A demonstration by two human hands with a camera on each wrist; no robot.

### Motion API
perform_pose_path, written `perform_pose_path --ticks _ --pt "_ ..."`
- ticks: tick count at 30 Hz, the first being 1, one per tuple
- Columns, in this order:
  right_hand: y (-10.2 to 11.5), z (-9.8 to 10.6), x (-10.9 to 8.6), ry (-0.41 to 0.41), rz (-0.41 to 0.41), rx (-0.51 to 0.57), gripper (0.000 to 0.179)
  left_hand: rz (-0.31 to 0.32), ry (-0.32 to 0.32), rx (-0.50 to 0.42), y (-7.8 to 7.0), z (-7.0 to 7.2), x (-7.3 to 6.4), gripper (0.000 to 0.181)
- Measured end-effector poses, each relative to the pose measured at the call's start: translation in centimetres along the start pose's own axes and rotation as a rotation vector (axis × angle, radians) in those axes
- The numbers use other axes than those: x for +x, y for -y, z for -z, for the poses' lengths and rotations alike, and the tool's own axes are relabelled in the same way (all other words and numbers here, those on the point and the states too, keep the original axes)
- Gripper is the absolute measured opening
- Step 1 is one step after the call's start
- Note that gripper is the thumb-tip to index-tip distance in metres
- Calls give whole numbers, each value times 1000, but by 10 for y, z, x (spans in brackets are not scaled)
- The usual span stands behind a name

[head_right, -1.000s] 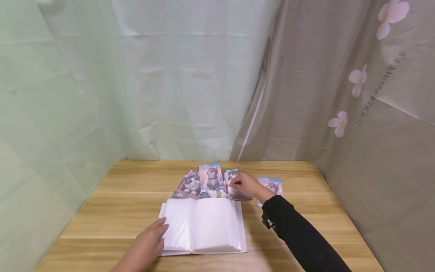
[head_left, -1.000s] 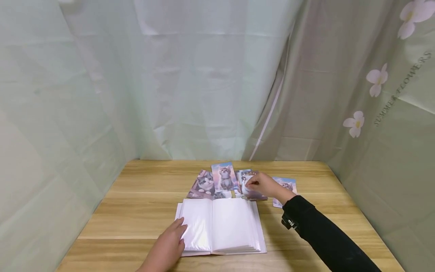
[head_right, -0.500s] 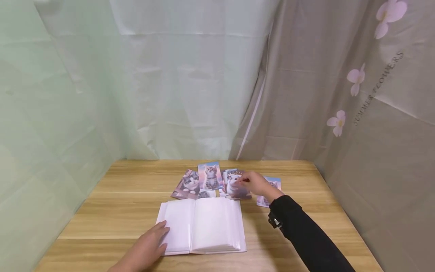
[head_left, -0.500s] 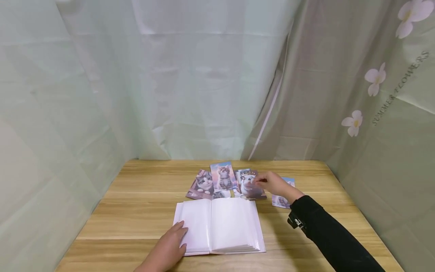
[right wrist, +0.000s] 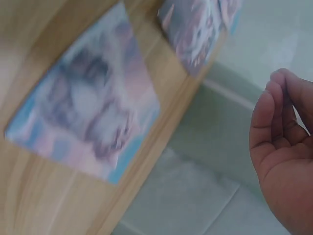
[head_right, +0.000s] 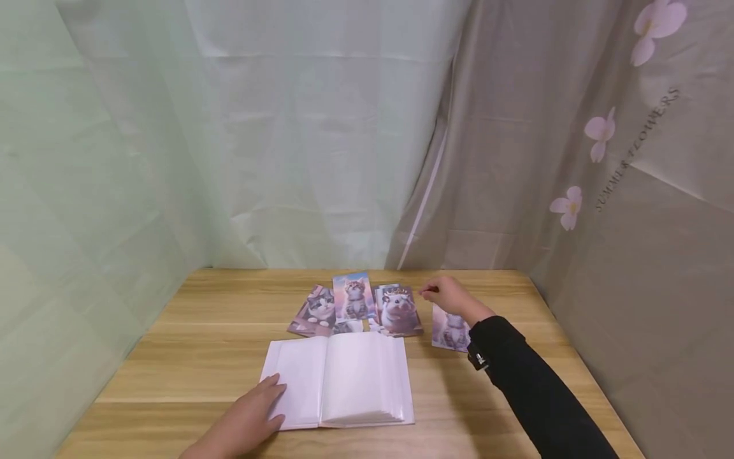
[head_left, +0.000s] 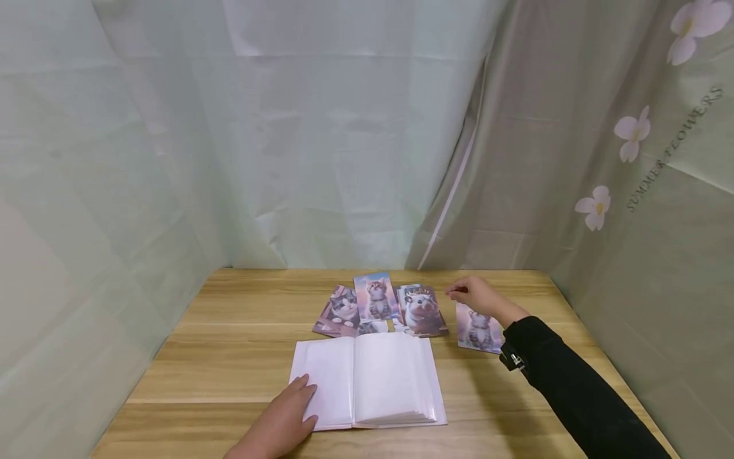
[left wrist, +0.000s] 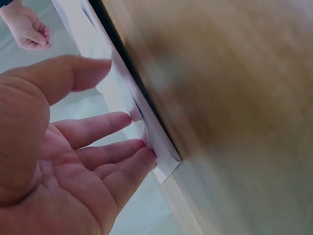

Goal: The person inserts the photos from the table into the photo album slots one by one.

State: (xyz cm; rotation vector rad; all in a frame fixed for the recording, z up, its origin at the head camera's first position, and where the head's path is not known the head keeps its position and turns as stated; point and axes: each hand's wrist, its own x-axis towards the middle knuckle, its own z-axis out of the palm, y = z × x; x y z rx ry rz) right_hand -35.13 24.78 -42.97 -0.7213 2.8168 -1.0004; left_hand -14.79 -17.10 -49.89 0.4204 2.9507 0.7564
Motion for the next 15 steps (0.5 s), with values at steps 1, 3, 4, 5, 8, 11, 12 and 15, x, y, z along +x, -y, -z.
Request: perform_pose_path --ticks 1,3,4,5,8,11,12,15 --pt "-2 4 1 -6 -1 -20 16 1 5 0 0 0 0 50" --pt "-8 10 4 -18 -6 -65 16 6 17 -4 1 0 0 52" --pt "-10 13 5 -24 -14 -78 16 9 25 -5 1 0 0 53" --pt "-14 15 5 -25 -25 -89 16 13 32 -8 1 0 0 54" --pt "-22 19 6 -22 -54 -118 16 33 53 -9 1 1 -1 57" --pt "-31 21 4 -22 -77 -177 16 38 49 -11 0 2 -2 60" --pt "-34 21 3 -27 -85 -205 16 35 44 -14 0 2 -2 61" --pt "-45 20 -1 -38 -104 -285 16 18 28 -18 -1 2 -1 62"
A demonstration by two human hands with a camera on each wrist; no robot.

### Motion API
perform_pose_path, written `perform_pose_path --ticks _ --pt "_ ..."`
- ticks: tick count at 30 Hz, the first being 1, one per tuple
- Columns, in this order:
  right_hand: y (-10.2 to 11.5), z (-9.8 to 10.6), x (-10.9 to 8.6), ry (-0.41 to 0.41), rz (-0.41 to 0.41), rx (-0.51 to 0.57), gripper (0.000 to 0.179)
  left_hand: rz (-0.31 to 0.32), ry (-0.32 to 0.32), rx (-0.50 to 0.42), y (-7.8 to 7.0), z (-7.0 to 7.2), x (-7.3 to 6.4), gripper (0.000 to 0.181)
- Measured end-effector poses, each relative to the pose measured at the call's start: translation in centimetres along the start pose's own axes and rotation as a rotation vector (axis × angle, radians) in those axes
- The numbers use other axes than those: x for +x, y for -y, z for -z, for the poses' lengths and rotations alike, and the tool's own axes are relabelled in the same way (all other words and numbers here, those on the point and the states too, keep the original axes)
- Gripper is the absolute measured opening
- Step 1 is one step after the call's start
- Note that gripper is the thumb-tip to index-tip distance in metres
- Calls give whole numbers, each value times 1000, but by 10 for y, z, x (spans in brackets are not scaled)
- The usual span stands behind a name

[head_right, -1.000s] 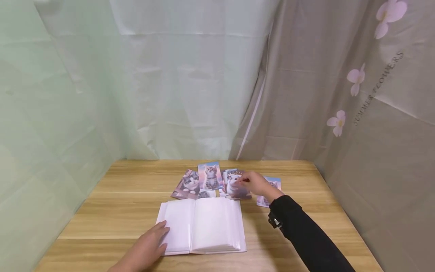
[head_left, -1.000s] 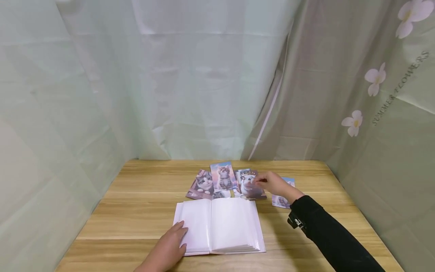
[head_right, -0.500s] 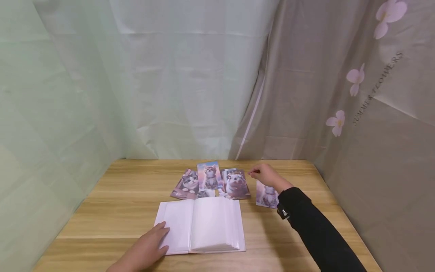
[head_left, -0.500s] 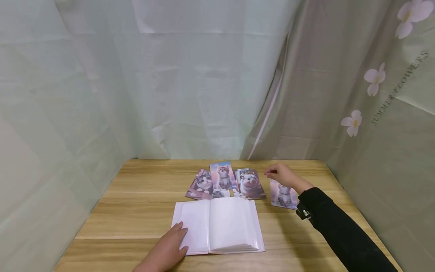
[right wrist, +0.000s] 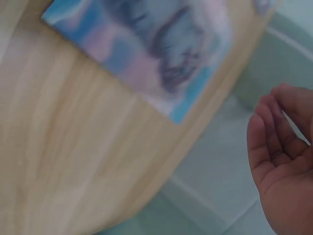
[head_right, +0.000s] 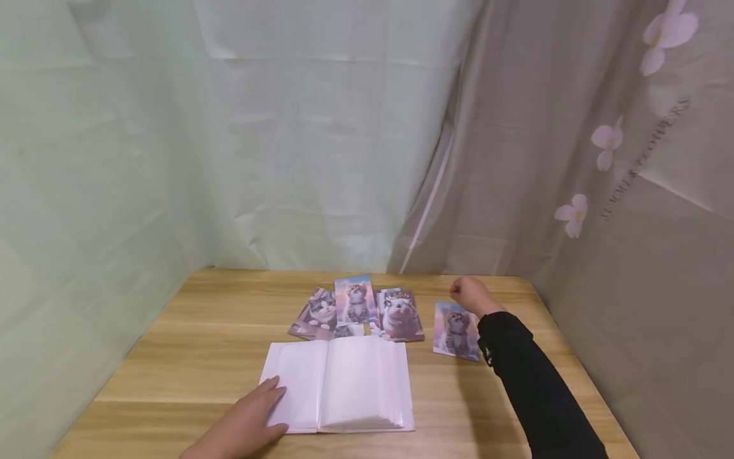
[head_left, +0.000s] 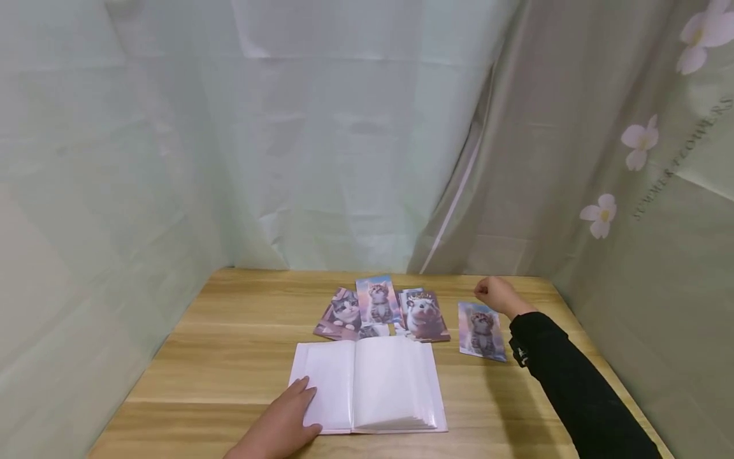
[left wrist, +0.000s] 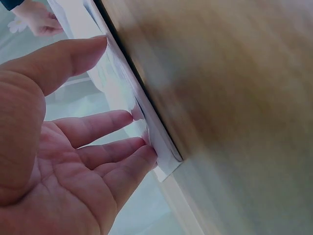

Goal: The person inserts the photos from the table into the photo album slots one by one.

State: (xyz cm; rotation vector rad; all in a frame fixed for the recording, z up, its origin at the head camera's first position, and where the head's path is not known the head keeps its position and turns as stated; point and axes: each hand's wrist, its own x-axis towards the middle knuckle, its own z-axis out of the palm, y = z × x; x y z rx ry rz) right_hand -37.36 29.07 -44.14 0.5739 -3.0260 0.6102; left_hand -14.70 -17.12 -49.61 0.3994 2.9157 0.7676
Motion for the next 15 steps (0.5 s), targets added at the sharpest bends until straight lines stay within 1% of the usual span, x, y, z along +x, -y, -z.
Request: perform_pose_path --ticks 3,9,12,15 --pt "-11 -7 -4 2 -38 -28 17 -8 0 -1 -1 1 0 61" --pt "-28 -16 -10 56 -119 -55 24 -8 13 -3 -1 1 0 62" --pt "-34 -19 -9 70 -158 -59 30 -11 7 2 -1 0 1 62" --pt "-39 -22 -9 92 -191 -45 37 -15 -12 11 0 -2 1 63"
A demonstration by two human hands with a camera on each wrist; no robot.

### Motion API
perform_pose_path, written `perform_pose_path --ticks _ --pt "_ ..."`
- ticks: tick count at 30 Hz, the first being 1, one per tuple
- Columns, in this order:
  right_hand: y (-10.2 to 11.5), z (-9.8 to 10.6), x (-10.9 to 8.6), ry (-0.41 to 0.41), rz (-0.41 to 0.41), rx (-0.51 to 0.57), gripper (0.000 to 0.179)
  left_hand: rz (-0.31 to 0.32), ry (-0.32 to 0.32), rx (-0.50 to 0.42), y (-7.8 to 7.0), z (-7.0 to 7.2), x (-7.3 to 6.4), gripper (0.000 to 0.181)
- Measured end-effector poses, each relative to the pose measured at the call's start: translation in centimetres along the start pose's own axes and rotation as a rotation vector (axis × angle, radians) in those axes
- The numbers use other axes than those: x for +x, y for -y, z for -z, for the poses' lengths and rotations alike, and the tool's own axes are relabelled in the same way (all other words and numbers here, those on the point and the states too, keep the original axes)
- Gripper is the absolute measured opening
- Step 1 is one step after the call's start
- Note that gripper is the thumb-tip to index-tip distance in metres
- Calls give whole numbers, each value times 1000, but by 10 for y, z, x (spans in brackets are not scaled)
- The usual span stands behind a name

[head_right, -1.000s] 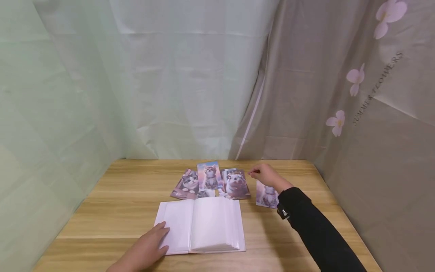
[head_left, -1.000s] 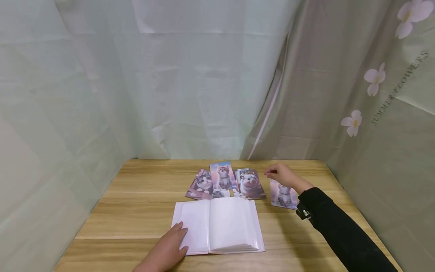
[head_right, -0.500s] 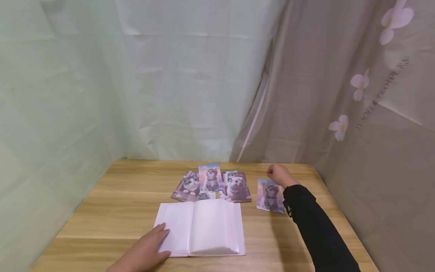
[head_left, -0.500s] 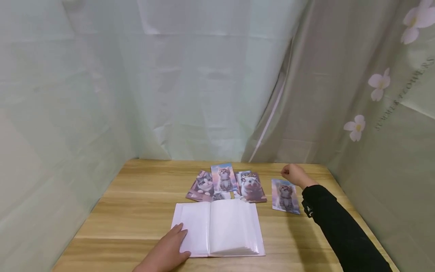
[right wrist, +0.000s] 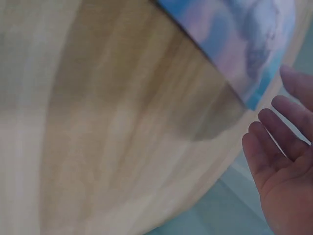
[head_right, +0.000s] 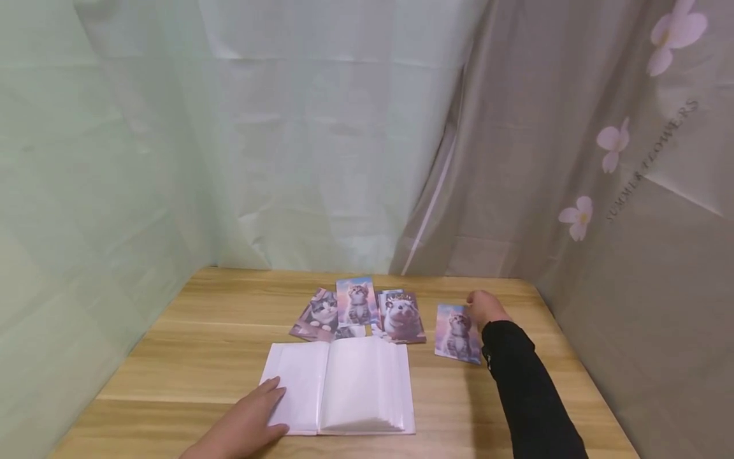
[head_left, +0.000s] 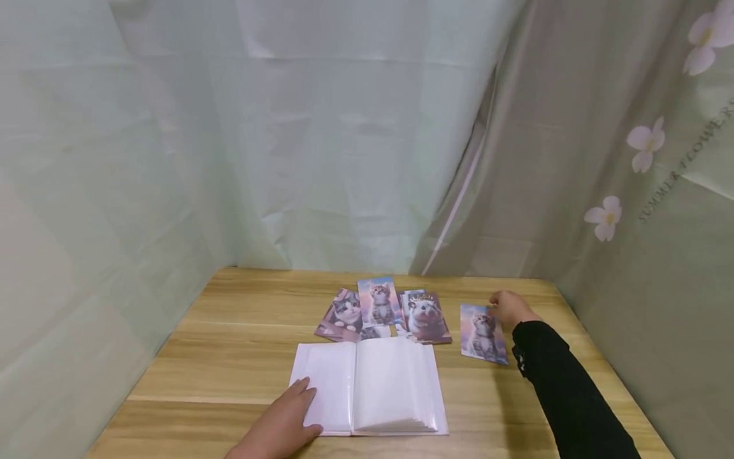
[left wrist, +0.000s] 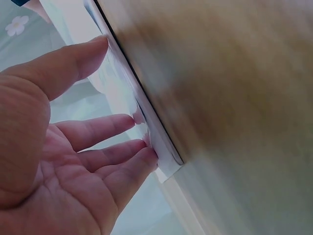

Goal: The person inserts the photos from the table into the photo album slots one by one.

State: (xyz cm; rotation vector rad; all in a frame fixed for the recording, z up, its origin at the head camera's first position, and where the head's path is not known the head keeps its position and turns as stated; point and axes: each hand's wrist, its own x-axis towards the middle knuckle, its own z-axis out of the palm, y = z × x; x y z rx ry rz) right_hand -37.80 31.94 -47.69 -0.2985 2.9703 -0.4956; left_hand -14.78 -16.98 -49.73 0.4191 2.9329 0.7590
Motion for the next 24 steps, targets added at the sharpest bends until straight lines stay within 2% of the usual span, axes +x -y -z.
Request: perform_pose_path --ticks 6,10,17,21,24 --pt "-4 -9 2 77 -13 63 50 21 -7 8 -2 -3 0 70" --pt "-5 -14 7 97 -6 52 54 18 -7 14 -4 -4 -1 74" --pt "-2 -14 6 38 38 39 52 24 -4 37 -8 -3 -1 79" --pt "-4 -14 5 -19 38 29 49 -2 -20 66 -9 -4 -1 79" --pt "-5 -16 4 -30 18 48 47 -34 -28 74 -10 -6 0 80"
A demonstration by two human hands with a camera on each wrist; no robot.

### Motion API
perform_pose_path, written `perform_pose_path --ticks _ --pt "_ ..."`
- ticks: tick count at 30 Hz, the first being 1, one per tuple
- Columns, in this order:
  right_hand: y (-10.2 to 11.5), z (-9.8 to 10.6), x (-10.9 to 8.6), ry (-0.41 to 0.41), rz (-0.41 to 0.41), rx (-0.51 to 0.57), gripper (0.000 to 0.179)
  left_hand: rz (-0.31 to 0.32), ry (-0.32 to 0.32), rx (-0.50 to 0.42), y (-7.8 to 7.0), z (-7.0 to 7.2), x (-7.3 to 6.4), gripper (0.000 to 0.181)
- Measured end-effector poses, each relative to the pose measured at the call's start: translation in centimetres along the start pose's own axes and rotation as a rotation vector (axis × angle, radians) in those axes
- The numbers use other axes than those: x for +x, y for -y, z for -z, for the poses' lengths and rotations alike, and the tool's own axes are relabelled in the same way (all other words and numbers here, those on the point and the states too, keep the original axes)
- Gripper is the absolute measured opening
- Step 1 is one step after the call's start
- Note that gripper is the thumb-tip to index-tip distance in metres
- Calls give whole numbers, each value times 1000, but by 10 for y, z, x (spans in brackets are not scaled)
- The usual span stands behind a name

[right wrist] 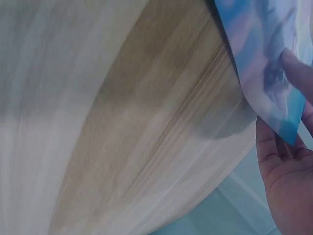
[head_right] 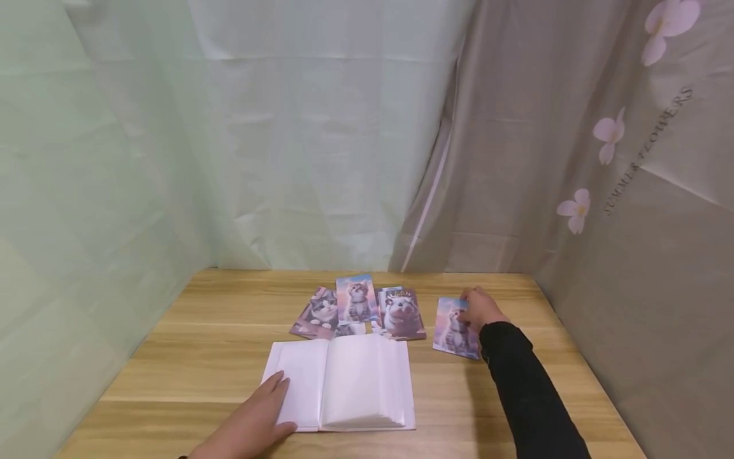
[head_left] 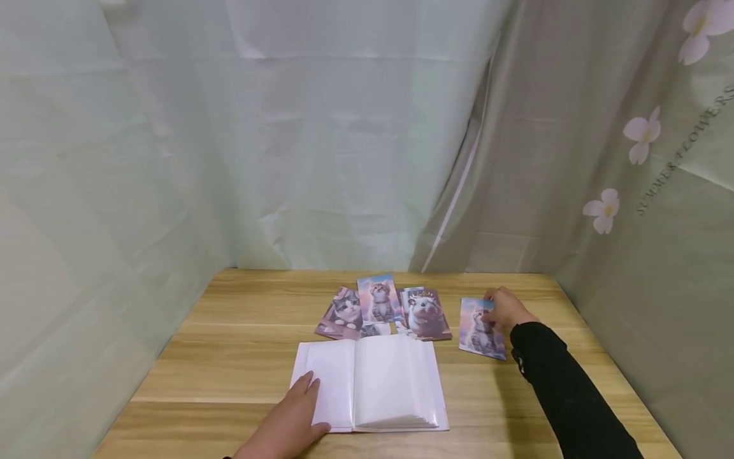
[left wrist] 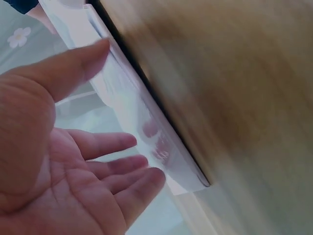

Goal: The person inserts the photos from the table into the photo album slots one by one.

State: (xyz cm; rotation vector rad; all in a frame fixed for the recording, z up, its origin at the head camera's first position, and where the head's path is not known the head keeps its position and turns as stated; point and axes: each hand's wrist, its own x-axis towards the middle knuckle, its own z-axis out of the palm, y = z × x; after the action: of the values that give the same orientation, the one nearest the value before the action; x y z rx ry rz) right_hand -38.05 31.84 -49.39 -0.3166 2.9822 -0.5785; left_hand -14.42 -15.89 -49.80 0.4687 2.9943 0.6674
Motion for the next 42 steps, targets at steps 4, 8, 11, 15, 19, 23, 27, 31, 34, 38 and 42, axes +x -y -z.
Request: perform_pose_path --ticks 4,8,11,15,19,23,27,31,34,38,42 --pt "1 0 -2 -16 3 20 41 -33 32 -18 0 -1 2 86" --pt "4 1 -6 -45 40 32 32 -49 62 -37 -2 -1 4 91" --pt "5 4 -9 -74 63 41 26 -50 66 -45 -3 0 5 95" --pt "8 10 -12 -101 90 68 24 -55 76 -45 -3 -2 6 94" --pt "17 23 -11 -107 113 101 21 -81 59 -23 -3 -3 6 86" --pt "27 40 -9 -111 128 123 18 -96 38 20 -4 -3 6 83" --pt "36 57 -10 -121 154 139 17 -97 46 49 -7 -3 6 81" --pt "46 75 -10 -144 165 166 18 -91 54 63 -10 -2 7 79" --pt "53 82 -8 -172 169 208 18 -80 70 75 -11 -2 8 77" --pt "70 82 -2 -200 183 295 21 -70 90 97 -12 -1 8 76" --pt "100 72 2 -224 143 436 22 -80 81 111 -12 -2 5 76"
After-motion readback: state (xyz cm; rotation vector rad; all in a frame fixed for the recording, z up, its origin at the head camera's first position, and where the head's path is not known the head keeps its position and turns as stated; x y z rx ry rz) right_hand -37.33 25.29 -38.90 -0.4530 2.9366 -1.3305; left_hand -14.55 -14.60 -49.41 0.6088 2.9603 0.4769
